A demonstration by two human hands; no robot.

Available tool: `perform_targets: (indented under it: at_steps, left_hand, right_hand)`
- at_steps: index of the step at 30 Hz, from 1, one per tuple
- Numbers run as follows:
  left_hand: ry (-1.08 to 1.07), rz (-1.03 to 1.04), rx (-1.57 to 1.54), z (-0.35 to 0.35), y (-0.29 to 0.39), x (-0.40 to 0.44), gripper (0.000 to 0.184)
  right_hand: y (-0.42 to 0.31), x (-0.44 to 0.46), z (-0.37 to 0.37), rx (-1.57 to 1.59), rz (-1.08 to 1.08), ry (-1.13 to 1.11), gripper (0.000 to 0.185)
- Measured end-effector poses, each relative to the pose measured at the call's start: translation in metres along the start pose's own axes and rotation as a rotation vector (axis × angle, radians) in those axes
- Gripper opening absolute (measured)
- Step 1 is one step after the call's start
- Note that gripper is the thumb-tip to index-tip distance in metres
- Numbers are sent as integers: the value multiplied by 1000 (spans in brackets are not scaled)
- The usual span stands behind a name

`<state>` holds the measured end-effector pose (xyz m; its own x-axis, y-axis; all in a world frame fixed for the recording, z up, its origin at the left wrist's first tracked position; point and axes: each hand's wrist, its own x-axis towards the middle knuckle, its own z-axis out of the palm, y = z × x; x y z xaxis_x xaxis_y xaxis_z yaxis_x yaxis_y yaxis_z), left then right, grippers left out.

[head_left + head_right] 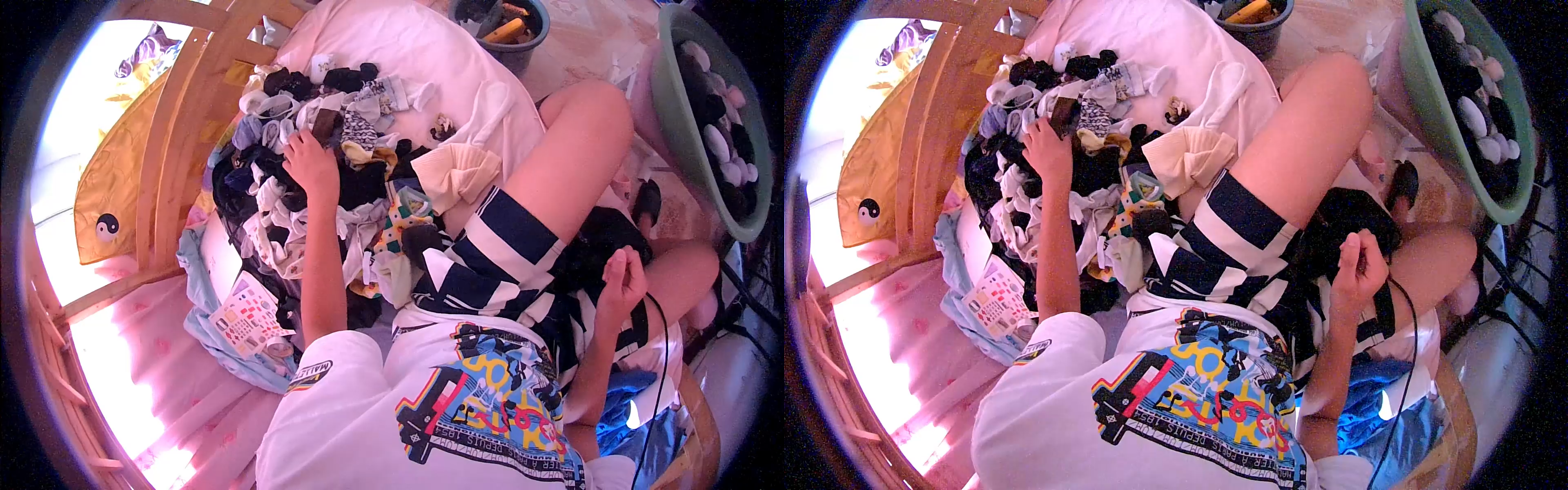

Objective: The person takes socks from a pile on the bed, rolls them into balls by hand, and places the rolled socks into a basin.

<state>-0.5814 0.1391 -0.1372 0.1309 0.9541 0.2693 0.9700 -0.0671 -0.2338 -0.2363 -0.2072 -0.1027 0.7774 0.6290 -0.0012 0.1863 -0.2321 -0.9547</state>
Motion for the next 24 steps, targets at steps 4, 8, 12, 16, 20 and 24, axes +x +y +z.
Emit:
perform_targets:
  at_steps: [4,8,12,16,20,24]
  left_hand:
    - [2,-30,-163,-8,-4,10,32]
    - [30,-56,-200,-33,5,12,27]
    - [-271,67,-601,-12,1,15,39]
    - [-467,394,-916,-4,7,2,37]
    - [-717,459,-1016,-24,29,-12,31]
    - [-514,316,-952,-17,32,-13,29]
  right_hand:
    - [1,2,-1,-30,-8,-11,27]
    - [-3,2,3,-9,40,-19,26]
    - [-3,3,6,-7,64,-7,26]
    - [-2,4,7,-18,65,-7,27]
    - [0,5,6,-18,76,-3,27]
    - [2,5,7,10,92,4,27]
